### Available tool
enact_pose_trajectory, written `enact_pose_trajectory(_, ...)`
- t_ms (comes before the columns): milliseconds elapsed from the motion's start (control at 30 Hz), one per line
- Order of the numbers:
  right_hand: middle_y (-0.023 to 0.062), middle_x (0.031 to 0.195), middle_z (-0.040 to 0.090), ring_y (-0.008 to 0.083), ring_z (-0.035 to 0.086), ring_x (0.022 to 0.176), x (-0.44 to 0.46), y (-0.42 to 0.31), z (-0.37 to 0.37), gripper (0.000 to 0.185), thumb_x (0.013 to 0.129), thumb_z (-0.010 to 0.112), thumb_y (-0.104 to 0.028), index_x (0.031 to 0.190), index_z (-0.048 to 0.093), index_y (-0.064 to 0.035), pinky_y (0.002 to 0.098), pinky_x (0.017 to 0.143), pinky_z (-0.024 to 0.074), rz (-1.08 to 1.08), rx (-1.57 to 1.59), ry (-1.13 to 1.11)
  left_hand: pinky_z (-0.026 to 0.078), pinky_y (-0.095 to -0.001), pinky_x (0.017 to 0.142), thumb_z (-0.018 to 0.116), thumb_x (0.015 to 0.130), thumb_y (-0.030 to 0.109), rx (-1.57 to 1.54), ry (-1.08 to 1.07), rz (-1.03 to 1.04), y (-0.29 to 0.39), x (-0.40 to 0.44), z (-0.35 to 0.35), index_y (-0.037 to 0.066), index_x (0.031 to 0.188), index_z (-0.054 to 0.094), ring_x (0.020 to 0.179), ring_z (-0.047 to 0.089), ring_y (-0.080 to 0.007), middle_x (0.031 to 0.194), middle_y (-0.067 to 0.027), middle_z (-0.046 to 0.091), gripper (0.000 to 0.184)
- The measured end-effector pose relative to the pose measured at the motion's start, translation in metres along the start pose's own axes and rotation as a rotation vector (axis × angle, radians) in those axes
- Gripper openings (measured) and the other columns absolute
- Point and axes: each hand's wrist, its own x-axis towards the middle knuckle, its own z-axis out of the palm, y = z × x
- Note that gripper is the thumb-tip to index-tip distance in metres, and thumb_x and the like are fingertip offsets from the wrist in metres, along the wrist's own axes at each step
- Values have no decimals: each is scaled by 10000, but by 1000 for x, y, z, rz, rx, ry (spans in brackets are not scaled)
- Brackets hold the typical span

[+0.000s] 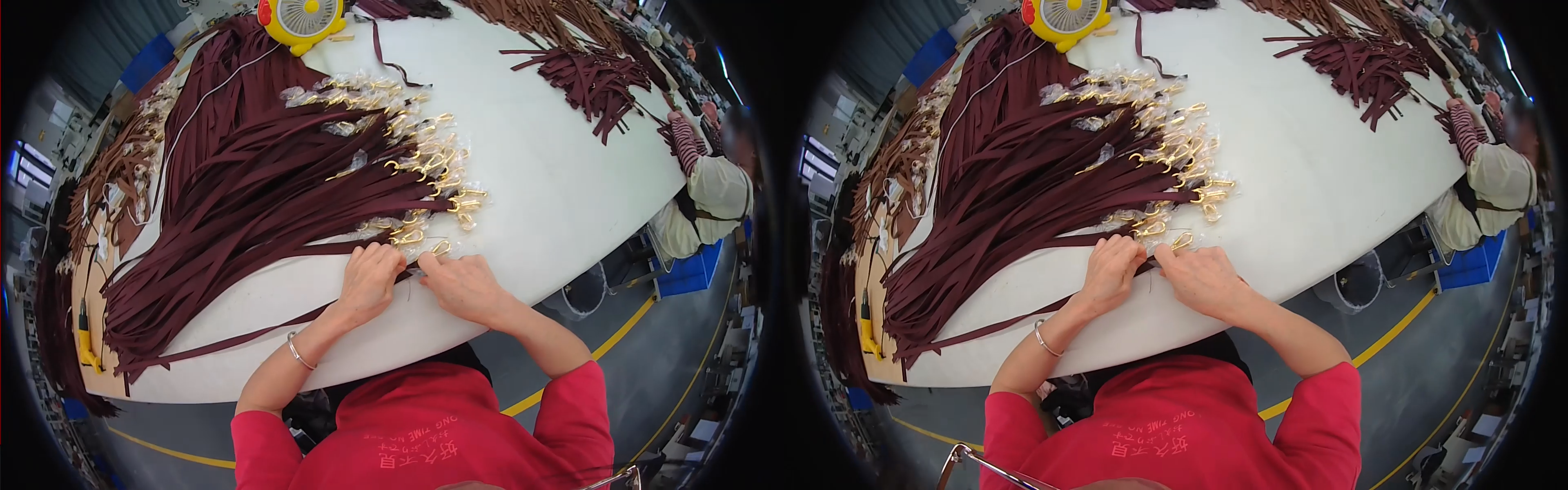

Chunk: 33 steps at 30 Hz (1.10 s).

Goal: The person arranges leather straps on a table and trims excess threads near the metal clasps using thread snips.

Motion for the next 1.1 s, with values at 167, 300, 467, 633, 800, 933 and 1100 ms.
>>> enact_pose_trajectory(167, 140, 702, 613, 336, 599, 641, -2, 4, 3, 231, 806, 577, -218, 897, 449, -49, 419, 552, 445, -1, 14, 22, 312, -329, 613, 543, 781, 27, 10, -17, -28, -3, -1, 0, 68, 802, 496, 705, 472, -231, 727, -53, 498, 66)
enact_pose_trajectory(300, 122, 690, 615, 308, 610, 649, -7, 6, 3, 247, 771, 611, -212, 919, 482, -62, 395, 570, 452, 33, 189, 40, 350, -336, 659, 514, 817, 38, -138, -49, -132, -7, -2, -7, 44, 815, 492, 722, 479, -249, 743, -72, 511, 23)
enact_pose_trajectory(467, 106, 710, 627, 291, 613, 680, -4, 8, 3, 330, 738, 646, -189, 1008, 491, -81, 409, 594, 449, 133, 171, 116, 430, -332, 619, 489, 840, -3, -398, -77, -248, -4, -5, -17, 3, 869, 488, 700, 542, -263, 758, -119, 550, 30)
enact_pose_trajectory(633, 101, 693, 623, 289, 608, 677, 1, 15, 4, 294, 759, 635, -205, 1010, 517, -105, 408, 595, 444, 102, 152, 52, 429, -320, 592, 487, 845, -8, -251, 39, -80, -4, -9, -9, -2, 904, 490, 661, 540, -256, 745, -124, 549, 60)
enact_pose_trajectory(800, 106, 689, 622, 300, 607, 682, 0, 18, 7, 252, 768, 623, -219, 971, 526, -105, 417, 589, 440, 104, 153, 31, 399, -290, 540, 460, 866, 3, -201, 71, -206, 8, -13, -32, -4, 928, 486, 591, 505, -194, 676, -88, 510, 68)
enact_pose_trajectory(933, 90, 767, 635, 289, 620, 723, -1, 17, 0, 268, 751, 632, -235, 976, 552, -113, 402, 596, 460, 13, -42, -16, 366, -283, 471, 438, 899, 54, -674, 15, -481, 6, -24, -49, 15, 953, 500, 544, 486, -106, 679, -17, 528, 91)
enact_pose_trajectory(1100, 102, 838, 530, 279, 599, 702, 2, 20, 0, 181, 715, 580, -130, 866, 520, -50, 396, 559, 477, -251, -111, 150, 403, -213, 465, 486, 878, 41, -1184, -81, -675, 9, -37, -66, 15, 925, 547, 510, 497, -91, 696, -20, 540, 81)
